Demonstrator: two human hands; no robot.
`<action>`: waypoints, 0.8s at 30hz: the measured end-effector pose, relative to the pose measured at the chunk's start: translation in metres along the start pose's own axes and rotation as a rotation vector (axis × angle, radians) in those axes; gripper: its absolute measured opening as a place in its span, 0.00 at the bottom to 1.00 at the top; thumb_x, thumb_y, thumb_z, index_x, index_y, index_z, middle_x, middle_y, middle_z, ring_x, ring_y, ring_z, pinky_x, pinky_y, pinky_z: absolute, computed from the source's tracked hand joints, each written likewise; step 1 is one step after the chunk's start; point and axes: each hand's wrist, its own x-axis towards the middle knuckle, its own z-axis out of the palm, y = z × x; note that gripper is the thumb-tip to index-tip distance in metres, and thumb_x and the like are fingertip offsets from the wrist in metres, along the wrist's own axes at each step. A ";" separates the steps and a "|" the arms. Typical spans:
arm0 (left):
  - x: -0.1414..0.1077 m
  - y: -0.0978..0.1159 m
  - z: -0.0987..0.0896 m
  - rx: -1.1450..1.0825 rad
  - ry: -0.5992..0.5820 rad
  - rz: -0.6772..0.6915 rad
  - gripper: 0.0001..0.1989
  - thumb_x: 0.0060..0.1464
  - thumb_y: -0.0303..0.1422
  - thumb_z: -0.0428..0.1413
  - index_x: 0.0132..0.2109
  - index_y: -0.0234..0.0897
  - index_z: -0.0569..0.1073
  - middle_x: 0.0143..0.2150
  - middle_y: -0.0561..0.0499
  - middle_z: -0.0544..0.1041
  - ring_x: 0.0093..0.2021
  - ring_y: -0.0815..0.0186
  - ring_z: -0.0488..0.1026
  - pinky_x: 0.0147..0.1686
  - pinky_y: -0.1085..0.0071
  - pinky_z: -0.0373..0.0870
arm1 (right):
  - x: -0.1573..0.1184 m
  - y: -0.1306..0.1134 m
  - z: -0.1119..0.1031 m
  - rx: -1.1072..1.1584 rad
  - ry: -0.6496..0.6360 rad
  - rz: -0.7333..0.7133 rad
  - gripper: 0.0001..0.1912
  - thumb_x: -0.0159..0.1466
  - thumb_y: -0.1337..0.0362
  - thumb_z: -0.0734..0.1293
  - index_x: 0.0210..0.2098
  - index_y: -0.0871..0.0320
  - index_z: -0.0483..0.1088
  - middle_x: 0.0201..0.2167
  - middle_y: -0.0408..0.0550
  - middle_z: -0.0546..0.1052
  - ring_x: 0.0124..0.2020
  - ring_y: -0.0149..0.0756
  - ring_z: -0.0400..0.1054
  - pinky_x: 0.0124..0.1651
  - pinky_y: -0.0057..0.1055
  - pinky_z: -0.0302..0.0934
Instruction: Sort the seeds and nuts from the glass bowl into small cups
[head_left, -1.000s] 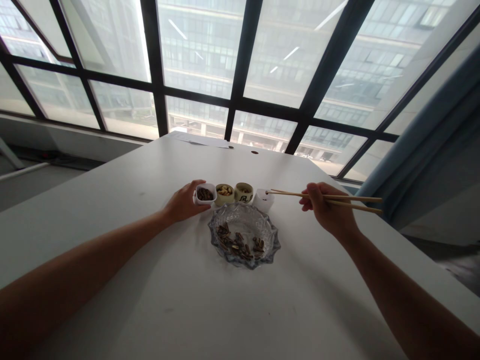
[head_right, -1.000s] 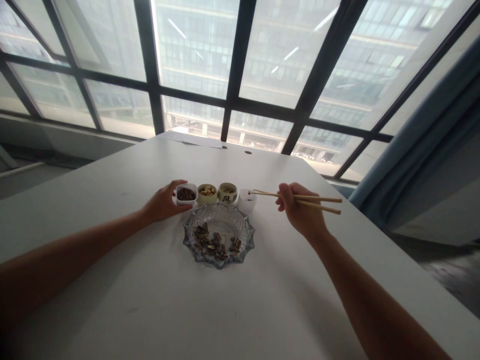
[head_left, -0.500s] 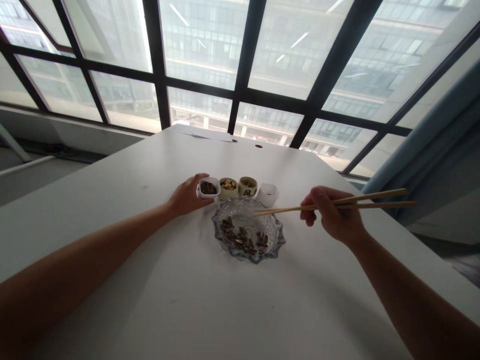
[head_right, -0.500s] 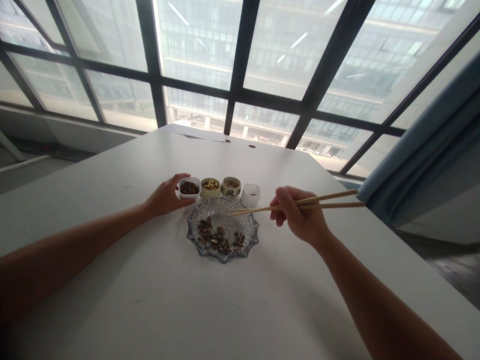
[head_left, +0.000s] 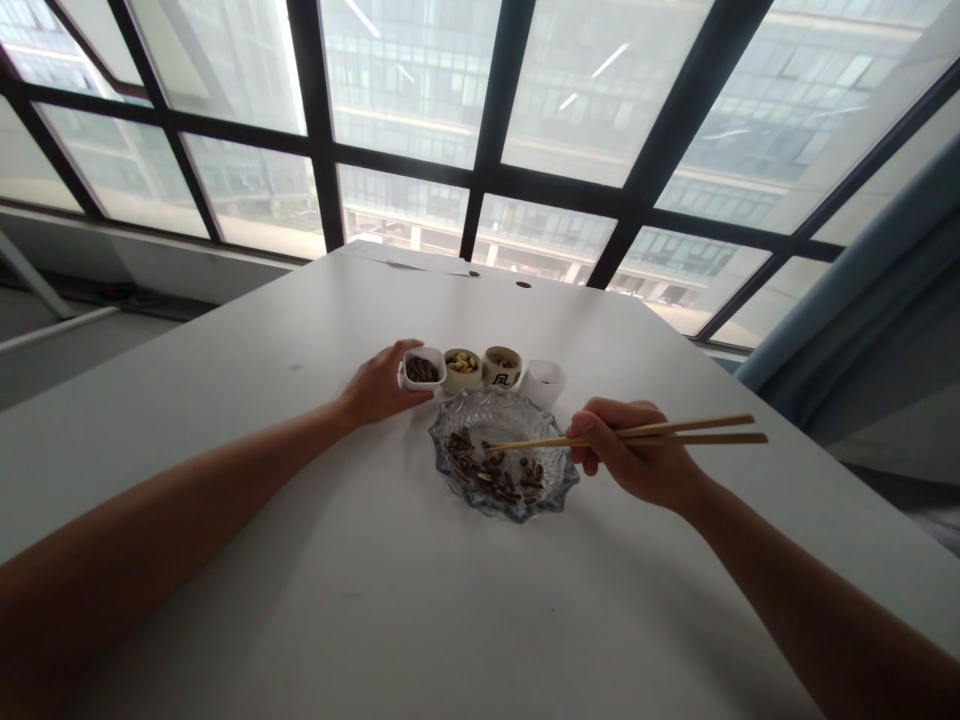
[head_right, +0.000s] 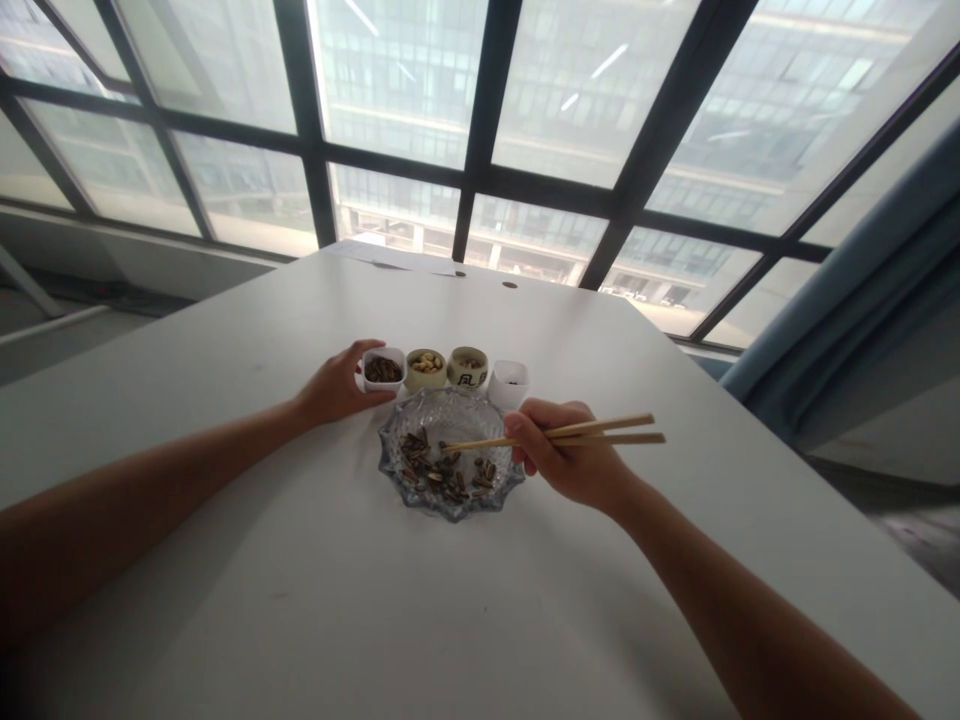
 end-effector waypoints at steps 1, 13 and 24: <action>0.000 0.000 0.000 0.001 -0.002 -0.002 0.36 0.43 0.43 0.65 0.59 0.39 0.65 0.52 0.42 0.77 0.47 0.54 0.76 0.45 0.60 0.74 | 0.000 -0.001 0.000 -0.009 0.000 -0.007 0.25 0.68 0.47 0.63 0.22 0.59 0.69 0.16 0.46 0.74 0.15 0.29 0.67 0.17 0.24 0.61; 0.000 0.001 -0.001 0.003 -0.006 -0.006 0.36 0.43 0.43 0.64 0.59 0.38 0.65 0.52 0.41 0.77 0.47 0.54 0.76 0.46 0.59 0.74 | 0.000 0.002 0.003 -0.013 -0.004 -0.020 0.25 0.69 0.50 0.61 0.22 0.59 0.68 0.16 0.47 0.74 0.14 0.29 0.67 0.17 0.24 0.61; 0.000 -0.001 0.001 -0.002 0.001 0.001 0.36 0.44 0.43 0.64 0.59 0.39 0.65 0.52 0.42 0.77 0.47 0.55 0.77 0.46 0.60 0.74 | 0.000 0.009 0.005 0.014 0.053 0.052 0.25 0.68 0.47 0.62 0.23 0.59 0.70 0.17 0.48 0.75 0.15 0.30 0.68 0.17 0.24 0.62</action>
